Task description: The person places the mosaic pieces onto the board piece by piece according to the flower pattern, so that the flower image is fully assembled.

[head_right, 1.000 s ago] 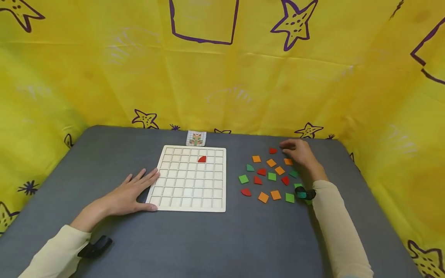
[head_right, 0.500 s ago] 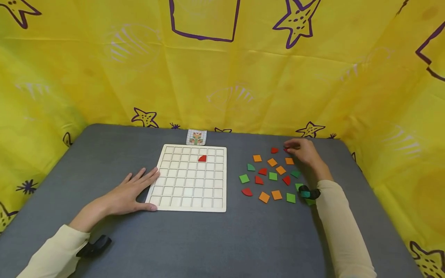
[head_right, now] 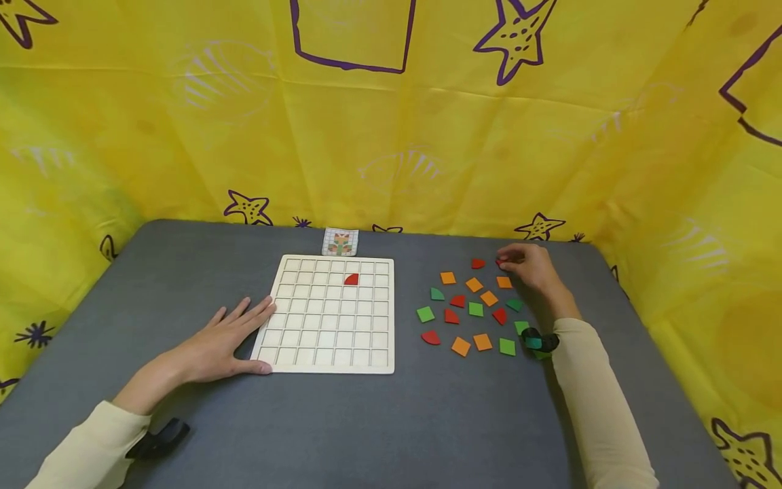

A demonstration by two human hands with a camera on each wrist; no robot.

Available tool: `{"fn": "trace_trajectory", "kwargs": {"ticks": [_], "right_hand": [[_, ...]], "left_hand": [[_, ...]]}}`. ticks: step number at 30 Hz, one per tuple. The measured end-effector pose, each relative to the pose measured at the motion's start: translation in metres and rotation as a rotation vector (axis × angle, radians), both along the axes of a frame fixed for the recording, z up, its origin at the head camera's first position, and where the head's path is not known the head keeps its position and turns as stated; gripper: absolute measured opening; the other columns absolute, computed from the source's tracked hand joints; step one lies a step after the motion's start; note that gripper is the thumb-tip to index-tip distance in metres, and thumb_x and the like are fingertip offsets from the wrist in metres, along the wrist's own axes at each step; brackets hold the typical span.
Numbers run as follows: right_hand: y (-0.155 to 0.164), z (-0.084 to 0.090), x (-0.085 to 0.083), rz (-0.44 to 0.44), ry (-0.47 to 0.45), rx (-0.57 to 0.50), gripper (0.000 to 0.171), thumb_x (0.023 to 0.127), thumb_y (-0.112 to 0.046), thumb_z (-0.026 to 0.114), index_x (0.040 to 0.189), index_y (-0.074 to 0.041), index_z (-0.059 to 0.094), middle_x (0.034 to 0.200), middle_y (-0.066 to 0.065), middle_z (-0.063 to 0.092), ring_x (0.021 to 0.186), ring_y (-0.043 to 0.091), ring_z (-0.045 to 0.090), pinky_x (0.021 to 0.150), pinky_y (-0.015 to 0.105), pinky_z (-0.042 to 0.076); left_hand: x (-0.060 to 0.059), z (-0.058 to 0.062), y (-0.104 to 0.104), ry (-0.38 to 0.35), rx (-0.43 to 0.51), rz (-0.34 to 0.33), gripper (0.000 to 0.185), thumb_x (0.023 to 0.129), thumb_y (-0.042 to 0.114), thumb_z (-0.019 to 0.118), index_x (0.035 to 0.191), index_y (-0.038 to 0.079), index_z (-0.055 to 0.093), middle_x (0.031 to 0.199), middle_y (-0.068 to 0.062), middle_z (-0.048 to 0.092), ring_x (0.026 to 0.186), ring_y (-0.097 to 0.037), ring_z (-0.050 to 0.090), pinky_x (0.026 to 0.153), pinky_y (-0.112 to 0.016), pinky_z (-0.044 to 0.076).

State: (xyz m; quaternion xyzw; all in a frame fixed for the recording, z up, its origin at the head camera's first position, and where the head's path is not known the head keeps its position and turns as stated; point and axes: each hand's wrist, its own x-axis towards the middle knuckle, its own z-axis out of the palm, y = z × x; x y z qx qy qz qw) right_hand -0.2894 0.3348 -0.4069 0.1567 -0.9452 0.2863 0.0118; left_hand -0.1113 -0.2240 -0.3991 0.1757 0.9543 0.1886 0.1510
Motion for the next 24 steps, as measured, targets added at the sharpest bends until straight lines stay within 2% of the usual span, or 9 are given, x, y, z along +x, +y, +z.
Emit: {"fn": "trace_trajectory", "kwargs": {"ticks": [6,11,13,15,20,24], "right_hand": [[0.001,0.003,0.002,-0.008,0.031,0.021,0.026,0.09,-0.008,0.071,0.113,0.003,0.07,0.096,0.019,0.072,0.091,0.038,0.069,0.08,0.05,0.053],[0.002,0.009,0.003,-0.008,0.018,0.034,0.027,0.089,-0.008,0.072,0.115,0.003,0.069,0.094,0.017,0.072,0.09,0.036,0.067,0.074,0.025,0.051],[0.0,0.011,0.003,-0.01,0.004,0.028,0.028,0.089,-0.007,0.072,0.115,0.003,0.069,0.094,0.017,0.072,0.09,0.035,0.067,0.072,0.021,0.049],[-0.003,0.012,0.002,-0.003,-0.002,0.029,0.028,0.089,-0.007,0.072,0.115,0.003,0.069,0.094,0.017,0.072,0.09,0.034,0.067,0.074,0.024,0.05],[-0.01,0.014,0.001,0.017,0.0,0.034,0.028,0.089,-0.005,0.072,0.115,0.004,0.069,0.094,0.018,0.072,0.09,0.035,0.067,0.079,0.043,0.052],[-0.017,0.019,0.002,0.016,0.004,0.034,0.028,0.089,-0.005,0.071,0.116,0.004,0.069,0.095,0.018,0.072,0.091,0.034,0.067,0.077,0.041,0.052]], "left_hand": [[0.001,0.002,0.002,-0.001,0.006,0.001,0.109,0.076,0.067,0.069,0.156,0.008,0.024,0.162,-0.013,0.018,0.145,-0.049,0.009,0.11,-0.07,0.004],[0.001,0.002,0.003,0.005,0.014,0.004,0.109,0.076,0.068,0.068,0.156,0.008,0.024,0.162,-0.013,0.019,0.145,-0.048,0.009,0.11,-0.07,0.004],[0.0,0.002,0.003,0.008,0.014,0.003,0.11,0.075,0.069,0.068,0.156,0.008,0.025,0.162,-0.013,0.019,0.145,-0.049,0.009,0.11,-0.07,0.004],[0.0,0.001,0.002,0.006,0.015,0.005,0.11,0.075,0.068,0.069,0.156,0.008,0.025,0.162,-0.013,0.019,0.145,-0.049,0.009,0.11,-0.07,0.004],[0.001,-0.001,0.0,-0.005,0.012,0.011,0.111,0.074,0.068,0.07,0.156,0.009,0.024,0.163,-0.013,0.017,0.146,-0.048,0.007,0.11,-0.069,0.002],[0.001,-0.001,0.0,-0.002,0.019,0.013,0.111,0.074,0.068,0.07,0.156,0.009,0.024,0.163,-0.013,0.018,0.146,-0.048,0.007,0.11,-0.07,0.002]]}}
